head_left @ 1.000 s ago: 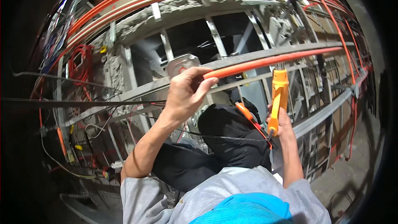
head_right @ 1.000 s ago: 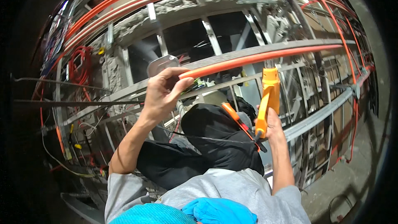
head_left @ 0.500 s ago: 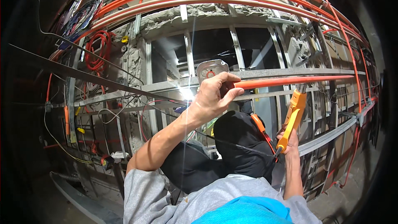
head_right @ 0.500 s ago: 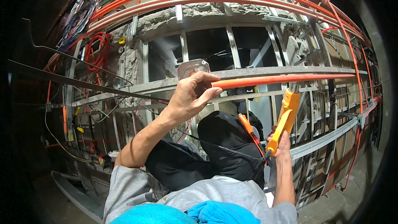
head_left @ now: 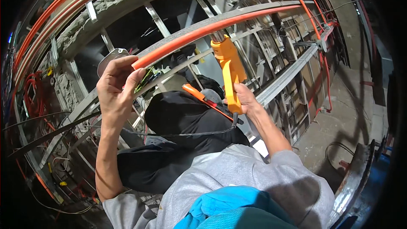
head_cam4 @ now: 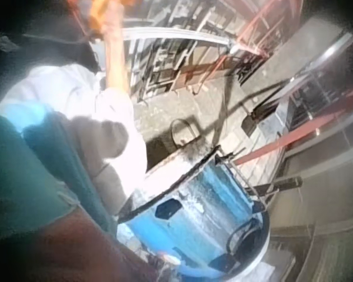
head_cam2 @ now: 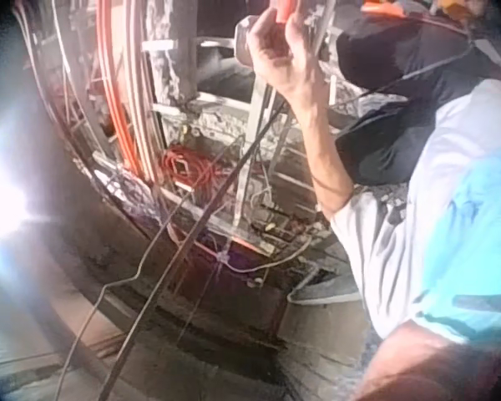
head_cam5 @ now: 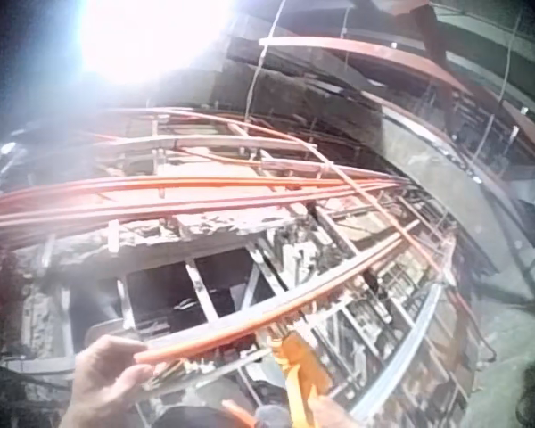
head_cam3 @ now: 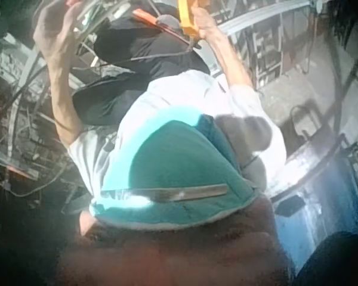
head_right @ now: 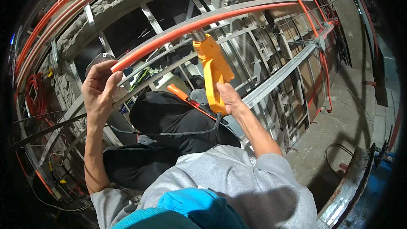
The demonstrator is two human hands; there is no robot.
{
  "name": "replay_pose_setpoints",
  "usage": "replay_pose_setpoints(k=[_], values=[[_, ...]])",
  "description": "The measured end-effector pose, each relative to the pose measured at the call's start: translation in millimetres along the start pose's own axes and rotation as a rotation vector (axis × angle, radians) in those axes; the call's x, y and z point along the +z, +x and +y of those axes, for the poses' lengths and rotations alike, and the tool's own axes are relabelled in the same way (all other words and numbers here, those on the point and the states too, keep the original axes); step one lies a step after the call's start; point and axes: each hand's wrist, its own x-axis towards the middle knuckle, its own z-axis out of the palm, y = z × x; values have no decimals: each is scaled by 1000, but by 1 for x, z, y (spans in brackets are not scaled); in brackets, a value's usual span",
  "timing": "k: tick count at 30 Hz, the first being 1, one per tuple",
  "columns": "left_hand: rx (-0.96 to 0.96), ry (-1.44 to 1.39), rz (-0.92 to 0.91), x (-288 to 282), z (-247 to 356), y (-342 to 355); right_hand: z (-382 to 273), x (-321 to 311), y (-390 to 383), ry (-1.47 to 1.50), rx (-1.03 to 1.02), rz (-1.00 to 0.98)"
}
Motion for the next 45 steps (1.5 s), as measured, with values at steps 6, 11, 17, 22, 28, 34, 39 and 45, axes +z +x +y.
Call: replay_pose_setpoints(k=[6, 11, 17, 22, 28, 34, 39, 45], values=[[-22, -1, 7, 2, 4, 0, -8, 14, -16, -111, -57, -53], [-42, -21, 28, 1, 0, 0, -10, 8, -15, -156, 94, -131], [-37, 12, 49, -3, 5, 2, -22, 21, -32, -247, 207, -180], [-24, 35, 44, -1, 6, 2, -24, 32, -38, -273, 226, -224], [-56, -30, 87, 2, 1, 1, -26, 28, -39, -265, 254, -250], [-17, -37, 70, -1, -2, 0, -14, 10, -30, -103, 308, -181], [-18, 11, 82, 2, 3, 2, -7, -6, -25, 77, 332, -251], [-35, 7, 99, 4, 0, 1, -3, -16, -19, 210, 357, -329]])
